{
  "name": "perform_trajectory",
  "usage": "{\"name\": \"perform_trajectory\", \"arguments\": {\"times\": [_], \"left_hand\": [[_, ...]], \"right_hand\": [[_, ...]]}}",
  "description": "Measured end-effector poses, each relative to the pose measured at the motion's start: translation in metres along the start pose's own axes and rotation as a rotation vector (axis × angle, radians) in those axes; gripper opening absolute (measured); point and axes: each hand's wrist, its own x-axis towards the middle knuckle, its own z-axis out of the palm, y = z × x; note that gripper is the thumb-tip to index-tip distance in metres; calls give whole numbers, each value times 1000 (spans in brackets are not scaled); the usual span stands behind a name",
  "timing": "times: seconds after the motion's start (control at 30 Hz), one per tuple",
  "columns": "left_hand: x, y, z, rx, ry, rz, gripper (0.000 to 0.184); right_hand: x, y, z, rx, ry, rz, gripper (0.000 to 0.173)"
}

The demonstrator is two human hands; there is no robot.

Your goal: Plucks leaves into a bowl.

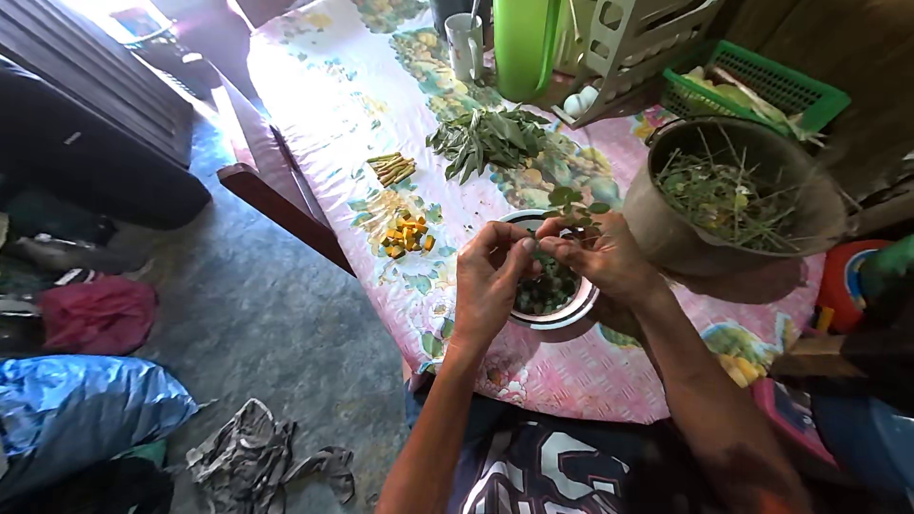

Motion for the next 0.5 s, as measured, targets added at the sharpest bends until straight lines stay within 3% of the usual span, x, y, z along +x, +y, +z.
{"name": "perform_trajectory", "arguments": {"times": [0.2, 0.3, 0.4, 0.5], "left_hand": [[0, 1, 5, 27, -14, -15, 13], [1, -1, 5, 81, -55, 21, 11], [3, -4, 1, 335, -89, 112, 13], [5, -9, 0, 664, -128, 215, 21]], "right_hand": [[2, 3, 1, -168, -8, -50, 6], [-1, -3, -9, -268, -20, -69, 13], [-8, -32, -44, -264, 180, 28, 19], [-11, -65, -95, -700, 408, 108, 20]]}}
